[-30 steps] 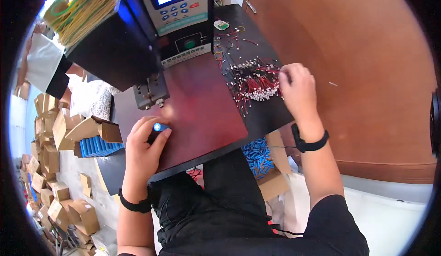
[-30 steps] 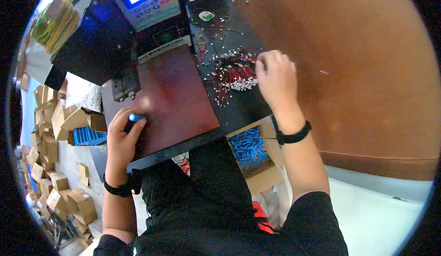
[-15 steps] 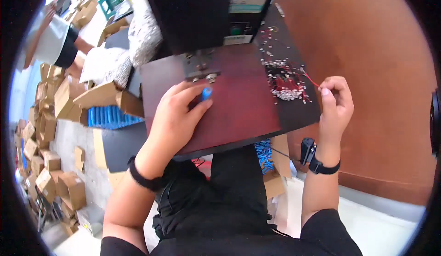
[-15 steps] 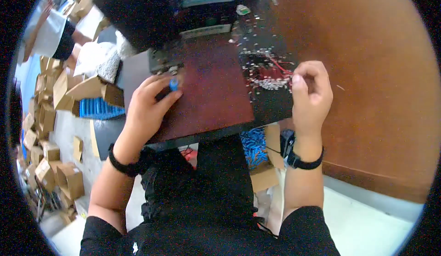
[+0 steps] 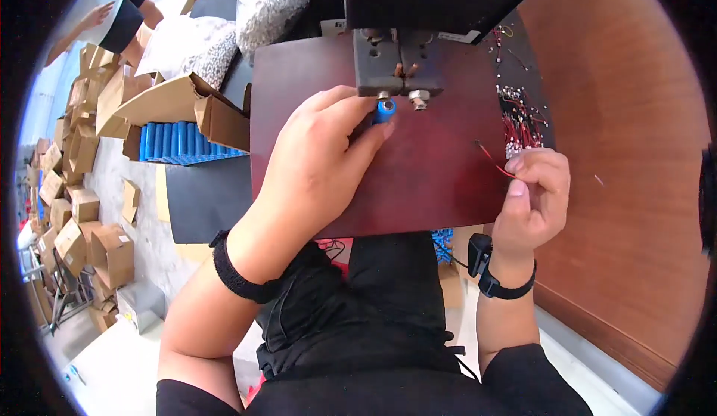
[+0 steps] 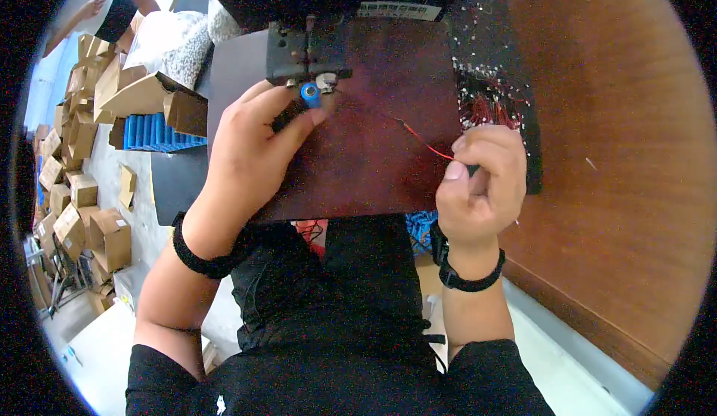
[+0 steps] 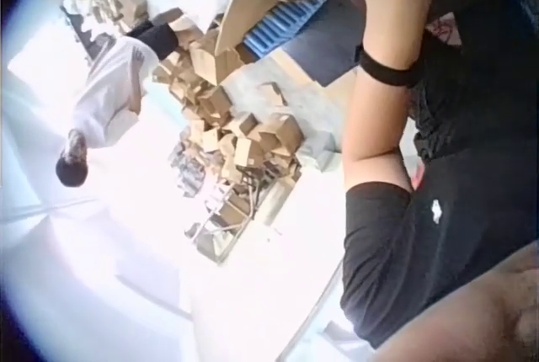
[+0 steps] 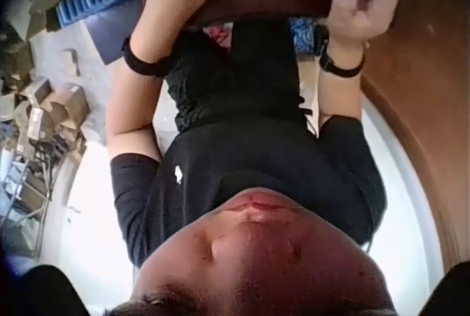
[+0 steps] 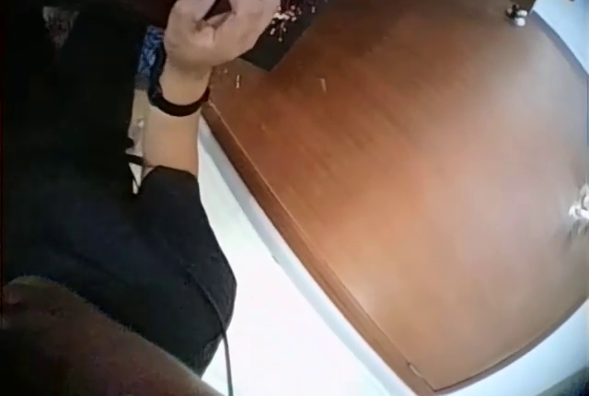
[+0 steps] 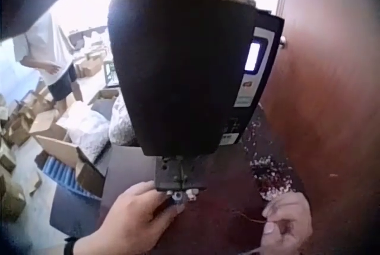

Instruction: The person picks up a battery and a wire, positions them under a spot welder, and welds the wire to the battery terminal. This process is repeated for several batteries, which are then set aside.

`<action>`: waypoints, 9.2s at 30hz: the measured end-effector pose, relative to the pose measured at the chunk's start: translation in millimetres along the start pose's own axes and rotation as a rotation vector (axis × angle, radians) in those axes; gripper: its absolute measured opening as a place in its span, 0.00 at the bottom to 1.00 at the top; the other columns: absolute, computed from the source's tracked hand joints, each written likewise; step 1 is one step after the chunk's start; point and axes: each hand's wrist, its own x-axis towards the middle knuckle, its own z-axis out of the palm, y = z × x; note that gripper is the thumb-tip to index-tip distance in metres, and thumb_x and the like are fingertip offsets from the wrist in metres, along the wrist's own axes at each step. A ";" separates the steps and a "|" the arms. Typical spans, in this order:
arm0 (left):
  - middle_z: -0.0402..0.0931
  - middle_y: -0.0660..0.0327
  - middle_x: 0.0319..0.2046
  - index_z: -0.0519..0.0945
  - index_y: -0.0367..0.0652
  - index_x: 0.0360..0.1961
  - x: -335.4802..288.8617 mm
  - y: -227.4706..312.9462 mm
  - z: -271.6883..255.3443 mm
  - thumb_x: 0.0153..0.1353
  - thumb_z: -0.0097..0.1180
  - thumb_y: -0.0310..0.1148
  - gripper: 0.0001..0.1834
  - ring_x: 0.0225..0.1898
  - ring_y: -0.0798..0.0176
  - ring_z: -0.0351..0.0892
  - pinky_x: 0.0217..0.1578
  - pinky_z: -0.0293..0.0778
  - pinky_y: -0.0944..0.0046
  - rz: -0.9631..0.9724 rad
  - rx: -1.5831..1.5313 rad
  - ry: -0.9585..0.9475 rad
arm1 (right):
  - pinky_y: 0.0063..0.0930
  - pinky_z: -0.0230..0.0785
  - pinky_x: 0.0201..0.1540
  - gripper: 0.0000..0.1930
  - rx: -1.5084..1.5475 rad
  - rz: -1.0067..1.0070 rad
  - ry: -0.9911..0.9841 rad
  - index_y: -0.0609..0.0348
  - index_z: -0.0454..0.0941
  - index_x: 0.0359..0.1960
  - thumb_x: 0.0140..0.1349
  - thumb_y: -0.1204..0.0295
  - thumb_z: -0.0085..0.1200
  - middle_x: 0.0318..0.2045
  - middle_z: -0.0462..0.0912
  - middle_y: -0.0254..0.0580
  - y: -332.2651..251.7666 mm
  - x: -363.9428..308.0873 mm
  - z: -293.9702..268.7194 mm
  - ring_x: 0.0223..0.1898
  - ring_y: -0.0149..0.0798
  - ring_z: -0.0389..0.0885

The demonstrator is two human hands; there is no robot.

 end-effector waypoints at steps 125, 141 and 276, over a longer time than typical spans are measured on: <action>0.78 0.48 0.38 0.85 0.36 0.41 6.0 -11.3 7.4 0.59 0.63 0.33 0.13 0.41 0.41 0.80 0.42 0.75 0.49 0.048 0.011 0.068 | 0.21 0.65 0.45 0.08 0.249 0.579 -0.333 0.62 0.76 0.39 0.69 0.70 0.49 0.31 0.77 0.33 -0.3 43.2 41.2 0.36 0.27 0.74; 0.77 0.64 0.48 0.82 0.54 0.52 -70.9 -104.7 -160.2 0.55 0.66 0.31 0.20 0.52 0.56 0.74 0.54 0.63 0.52 0.143 0.997 -0.125 | 0.24 0.64 0.37 0.12 -0.094 0.909 -0.308 0.57 0.70 0.31 0.64 0.62 0.53 0.28 0.69 0.33 -54.6 -51.4 -176.8 0.30 0.28 0.70; 0.79 0.44 0.33 0.84 0.36 0.40 5.2 -5.0 9.9 0.61 0.63 0.36 0.13 0.37 0.37 0.79 0.37 0.74 0.48 0.052 -0.029 0.047 | 0.17 0.56 0.29 0.07 0.030 0.561 -0.475 0.60 0.78 0.33 0.65 0.69 0.53 0.24 0.72 0.24 -20.4 70.0 28.4 0.27 0.18 0.65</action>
